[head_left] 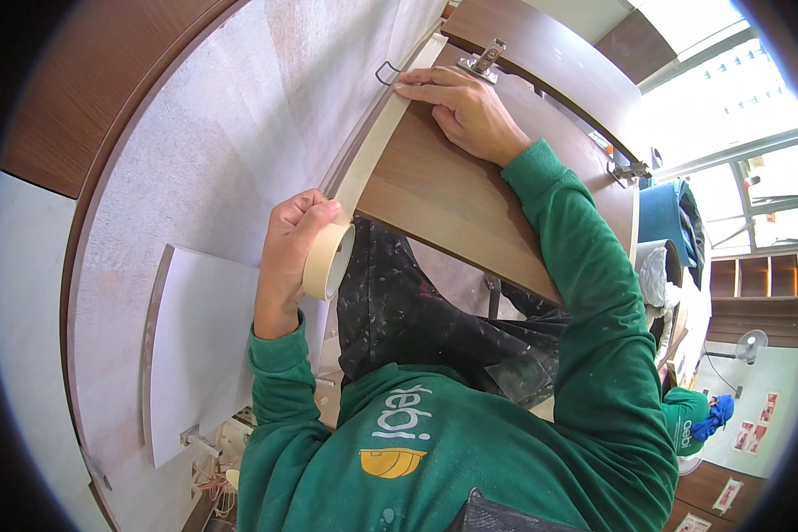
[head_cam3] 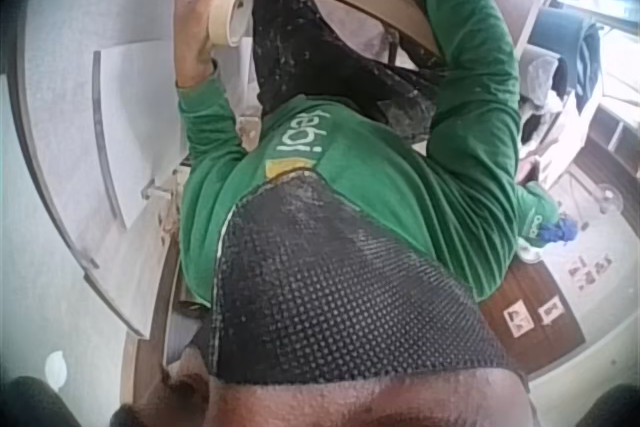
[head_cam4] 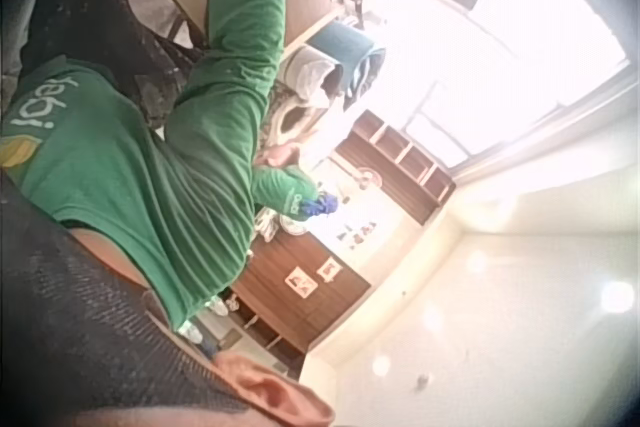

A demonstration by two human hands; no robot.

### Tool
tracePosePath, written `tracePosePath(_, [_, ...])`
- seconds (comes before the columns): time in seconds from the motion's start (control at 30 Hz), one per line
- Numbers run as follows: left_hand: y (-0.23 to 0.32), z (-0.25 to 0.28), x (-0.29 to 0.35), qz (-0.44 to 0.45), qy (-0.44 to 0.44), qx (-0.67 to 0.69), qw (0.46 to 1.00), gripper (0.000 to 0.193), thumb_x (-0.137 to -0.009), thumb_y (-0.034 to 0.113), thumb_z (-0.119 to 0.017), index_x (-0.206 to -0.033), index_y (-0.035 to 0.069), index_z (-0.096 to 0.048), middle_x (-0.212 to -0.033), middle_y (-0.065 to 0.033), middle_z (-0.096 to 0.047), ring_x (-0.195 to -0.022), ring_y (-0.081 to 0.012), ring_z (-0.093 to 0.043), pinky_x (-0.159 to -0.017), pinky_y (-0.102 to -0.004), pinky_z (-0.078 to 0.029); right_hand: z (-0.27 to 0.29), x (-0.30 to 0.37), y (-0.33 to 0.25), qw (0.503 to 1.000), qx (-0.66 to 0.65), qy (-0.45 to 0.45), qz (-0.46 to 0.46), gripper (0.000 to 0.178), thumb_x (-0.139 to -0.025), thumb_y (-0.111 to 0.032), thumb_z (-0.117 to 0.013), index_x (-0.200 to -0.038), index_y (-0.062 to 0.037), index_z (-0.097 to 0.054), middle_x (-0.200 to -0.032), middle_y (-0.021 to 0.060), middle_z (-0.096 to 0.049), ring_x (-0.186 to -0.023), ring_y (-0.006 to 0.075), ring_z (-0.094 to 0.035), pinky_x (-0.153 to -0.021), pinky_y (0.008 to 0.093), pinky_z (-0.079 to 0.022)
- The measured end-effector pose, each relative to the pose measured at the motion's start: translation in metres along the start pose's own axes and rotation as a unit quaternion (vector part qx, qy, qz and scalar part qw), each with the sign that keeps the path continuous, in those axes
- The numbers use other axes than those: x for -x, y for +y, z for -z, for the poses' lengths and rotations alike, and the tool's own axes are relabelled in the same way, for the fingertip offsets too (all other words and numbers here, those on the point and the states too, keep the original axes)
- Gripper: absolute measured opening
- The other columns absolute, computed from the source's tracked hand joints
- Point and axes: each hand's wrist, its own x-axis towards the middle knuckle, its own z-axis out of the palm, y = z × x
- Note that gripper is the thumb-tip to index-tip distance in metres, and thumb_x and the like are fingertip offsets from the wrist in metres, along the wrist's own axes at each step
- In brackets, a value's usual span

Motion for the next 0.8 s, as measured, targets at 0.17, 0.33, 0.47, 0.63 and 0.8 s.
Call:
tracePosePath(0.17, [-0.0001,0.0023,-0.0015,-0.004,-0.010,-0.005,1.000,0.025,-0.098,0.019,-0.066,-0.076,0.009,-0.059,-0.068,0.0028,-0.061,-0.054,-0.0017,-0.049,-0.050,-0.0204,-0.039,-0.0005,0.0002,0.0025,1.000,-0.001,0.009,0.005,0.047,-0.082,0.006,-0.057,-0.121,-0.0113,-0.075,-0.129,0.0075,-0.070,-0.117,0.0299,-0.065,-0.102,0.0414,-0.053])
tracePosePath(0.33, [0.0020,-0.0006,0.0006,-0.002,-0.003,-0.012,1.000,0.025,-0.098,0.019,-0.066,-0.077,0.009,-0.058,-0.068,0.0029,-0.060,-0.055,-0.0016,-0.049,-0.051,-0.0207,-0.039,-0.0011,0.0003,0.0031,1.000,-0.004,0.011,0.007,0.045,-0.081,0.004,-0.056,-0.119,-0.0110,-0.075,-0.128,0.0071,-0.070,-0.116,0.0303,-0.065,-0.101,0.0426,-0.053])
tracePosePath(0.47, [0.0003,0.0009,-0.0005,-0.005,-0.008,-0.012,1.000,0.024,-0.099,0.019,-0.067,-0.078,0.008,-0.059,-0.069,0.0027,-0.061,-0.056,-0.0016,-0.049,-0.051,-0.0207,-0.040,0.0001,0.0002,0.0017,1.000,-0.005,0.012,0.004,0.044,-0.081,0.004,-0.056,-0.118,-0.0097,-0.075,-0.128,0.0079,-0.071,-0.116,0.0311,-0.065,-0.101,0.0434,-0.053])
tracePosePath(0.63, [0.0006,-0.0001,0.0013,-0.001,-0.016,0.007,1.000,0.024,-0.100,0.016,-0.069,-0.079,0.008,-0.060,-0.071,0.0028,-0.061,-0.057,-0.0015,-0.050,-0.052,-0.0210,-0.041,0.0017,0.0008,0.0000,1.000,-0.007,0.010,0.006,0.046,-0.079,0.005,-0.055,-0.119,-0.0079,-0.075,-0.128,0.0101,-0.070,-0.117,0.0321,-0.064,-0.102,0.0430,-0.052])
tracePosePath(0.8, [-0.0034,0.0029,-0.0020,-0.007,-0.022,0.013,1.000,0.025,-0.099,0.017,-0.072,-0.079,0.008,-0.060,-0.071,0.0026,-0.062,-0.057,-0.0013,-0.051,-0.051,-0.0206,-0.041,0.0033,0.0006,-0.0005,1.000,-0.013,-0.004,0.003,0.051,-0.077,0.009,-0.055,-0.122,-0.0068,-0.073,-0.130,0.0116,-0.068,-0.120,0.0323,-0.063,-0.106,0.0426,-0.050])
